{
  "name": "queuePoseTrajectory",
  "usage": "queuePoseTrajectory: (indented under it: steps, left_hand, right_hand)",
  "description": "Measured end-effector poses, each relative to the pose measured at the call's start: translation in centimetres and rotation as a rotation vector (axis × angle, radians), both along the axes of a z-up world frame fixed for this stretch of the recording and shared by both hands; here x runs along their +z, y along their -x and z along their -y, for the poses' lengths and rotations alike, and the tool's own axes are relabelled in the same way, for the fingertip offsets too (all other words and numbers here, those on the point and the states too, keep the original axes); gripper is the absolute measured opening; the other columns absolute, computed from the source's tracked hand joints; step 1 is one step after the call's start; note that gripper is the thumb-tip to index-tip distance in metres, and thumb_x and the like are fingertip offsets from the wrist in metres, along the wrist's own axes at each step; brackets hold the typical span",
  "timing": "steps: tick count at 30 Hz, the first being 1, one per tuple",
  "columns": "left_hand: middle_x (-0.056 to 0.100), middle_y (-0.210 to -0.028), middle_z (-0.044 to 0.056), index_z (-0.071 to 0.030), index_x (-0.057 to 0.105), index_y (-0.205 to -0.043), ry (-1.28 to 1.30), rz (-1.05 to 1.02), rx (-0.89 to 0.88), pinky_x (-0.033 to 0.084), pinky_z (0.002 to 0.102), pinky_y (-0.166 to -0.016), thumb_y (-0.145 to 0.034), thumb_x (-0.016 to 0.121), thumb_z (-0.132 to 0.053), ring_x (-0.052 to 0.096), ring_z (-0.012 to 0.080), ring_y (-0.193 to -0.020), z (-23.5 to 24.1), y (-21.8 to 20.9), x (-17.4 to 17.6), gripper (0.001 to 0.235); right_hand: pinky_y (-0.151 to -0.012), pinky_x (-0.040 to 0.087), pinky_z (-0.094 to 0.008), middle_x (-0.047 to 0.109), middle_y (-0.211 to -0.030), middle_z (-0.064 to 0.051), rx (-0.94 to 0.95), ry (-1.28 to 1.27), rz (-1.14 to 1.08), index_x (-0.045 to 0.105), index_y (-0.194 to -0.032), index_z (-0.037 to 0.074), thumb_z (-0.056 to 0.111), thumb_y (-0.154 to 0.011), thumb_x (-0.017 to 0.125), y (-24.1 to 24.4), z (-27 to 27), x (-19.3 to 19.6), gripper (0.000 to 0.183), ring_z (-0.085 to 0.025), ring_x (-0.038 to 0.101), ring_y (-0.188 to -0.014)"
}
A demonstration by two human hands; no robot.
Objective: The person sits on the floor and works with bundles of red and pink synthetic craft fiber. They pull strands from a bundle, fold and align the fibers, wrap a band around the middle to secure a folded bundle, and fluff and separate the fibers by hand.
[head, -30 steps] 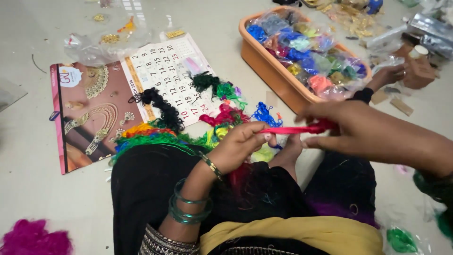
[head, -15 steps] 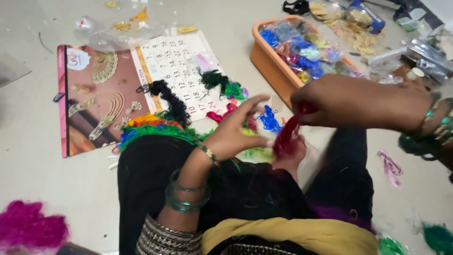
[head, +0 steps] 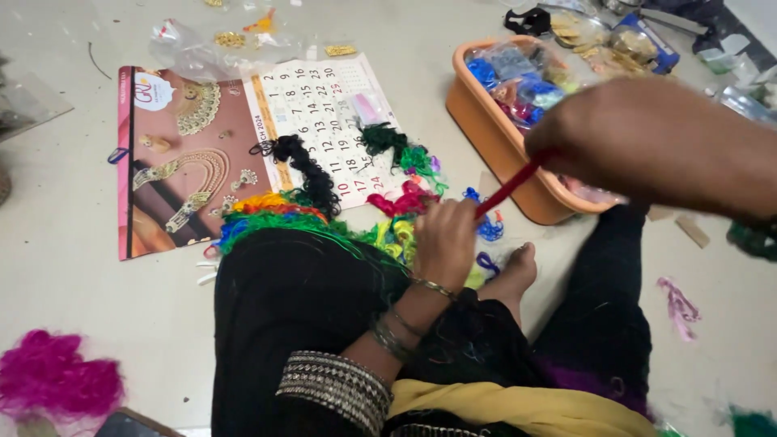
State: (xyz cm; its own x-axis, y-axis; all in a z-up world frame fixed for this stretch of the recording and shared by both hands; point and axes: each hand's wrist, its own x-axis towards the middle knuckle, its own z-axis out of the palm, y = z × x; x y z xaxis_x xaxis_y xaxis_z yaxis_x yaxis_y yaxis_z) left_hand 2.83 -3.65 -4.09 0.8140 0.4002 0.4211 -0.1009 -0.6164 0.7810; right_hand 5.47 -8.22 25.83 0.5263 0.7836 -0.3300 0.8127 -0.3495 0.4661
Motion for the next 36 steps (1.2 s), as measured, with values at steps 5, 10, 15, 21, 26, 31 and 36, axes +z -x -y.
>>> queuePoseTrajectory:
  steps: [5, 10, 15, 21, 26, 31, 36]
  left_hand:
    - [0.06, -0.121, 0.011, -0.018, 0.065, -0.126, 0.055, -0.187, 0.036, 0.038, 0.047, -0.094, -0.078, 0.082, -0.028, 0.052, 0.0351, -0.116, -1.8, -0.4, -2.3, 0.051]
    - [0.057, -0.14, 0.011, -0.011, 0.043, -0.15, 0.389, -0.068, -0.39, 0.048, 0.037, -0.109, -0.067, 0.088, -0.034, 0.061, 0.0258, -0.125, -6.0, -1.1, -1.5, 0.098]
    - [0.062, -0.127, 0.013, -0.003, 0.044, -0.15, 0.585, 0.352, -0.585, 0.051, 0.035, -0.1, -0.077, 0.085, -0.016, 0.059, 0.0215, -0.119, -2.5, -2.2, 3.9, 0.084]
    - [0.037, -0.062, -0.008, -0.002, 0.069, -0.113, 0.949, -0.116, -0.819, 0.035, 0.022, -0.042, -0.108, 0.056, -0.025, 0.037, 0.0043, -0.048, -3.2, 2.0, 4.3, 0.027]
    - [0.032, -0.06, -0.012, -0.006, 0.065, -0.099, 0.991, -0.252, -0.967, 0.027, 0.021, -0.041, -0.108, 0.053, -0.03, 0.029, 0.0025, -0.046, -7.2, 4.9, 3.8, 0.028]
    - [0.033, -0.062, -0.011, -0.008, 0.061, -0.097, 1.132, -0.344, -1.066, 0.026, 0.02, -0.045, -0.109, 0.052, -0.031, 0.029, 0.0022, -0.051, -9.0, 7.3, 3.8, 0.027]
    - [0.035, -0.061, -0.009, -0.006, 0.06, -0.094, 1.179, -0.327, -0.984, 0.027, 0.02, -0.045, -0.11, 0.05, -0.031, 0.03, 0.0033, -0.05, -9.5, 7.6, 1.9, 0.031]
  right_hand:
    - [-0.073, 0.057, -0.041, 0.075, -0.093, -0.005, 0.019, 0.028, 0.187, 0.078, -0.11, 0.021, 0.027, -0.092, 0.065, -1.0, 0.2, 0.7, 0.023, -0.027, 0.072, -0.085]
    - [-0.069, 0.056, -0.044, 0.073, -0.088, -0.008, 0.076, -0.04, 0.129, 0.079, -0.104, 0.019, 0.02, -0.088, 0.067, -1.7, 1.4, -1.7, 0.02, -0.03, 0.071, -0.085]
    - [-0.064, 0.056, -0.044, 0.071, -0.083, -0.011, 0.246, -0.066, -0.107, 0.074, -0.094, 0.012, 0.017, -0.077, 0.071, 1.0, 0.7, -3.6, 0.018, -0.031, 0.071, -0.08]
    - [-0.072, 0.056, -0.042, 0.073, -0.088, -0.007, 0.029, -0.024, -0.084, 0.074, -0.101, 0.015, 0.024, -0.087, 0.067, -0.4, 1.8, -2.7, 0.018, -0.026, 0.072, -0.086]
    - [-0.077, 0.057, -0.041, 0.075, -0.097, -0.008, -0.024, -0.055, -0.093, 0.075, -0.113, 0.017, 0.026, -0.088, 0.069, -4.5, 5.9, -3.6, 0.028, -0.027, 0.073, -0.09]
    - [-0.078, 0.057, -0.041, 0.075, -0.103, -0.008, -0.037, -0.25, -0.23, 0.075, -0.117, 0.015, 0.033, -0.086, 0.073, -3.8, 7.8, -5.0, 0.035, -0.029, 0.072, -0.09]
    - [-0.08, 0.056, -0.041, 0.074, -0.104, -0.008, -0.12, -0.375, -0.256, 0.072, -0.119, 0.014, 0.028, -0.089, 0.072, -3.2, 10.3, -6.4, 0.034, -0.028, 0.072, -0.092]
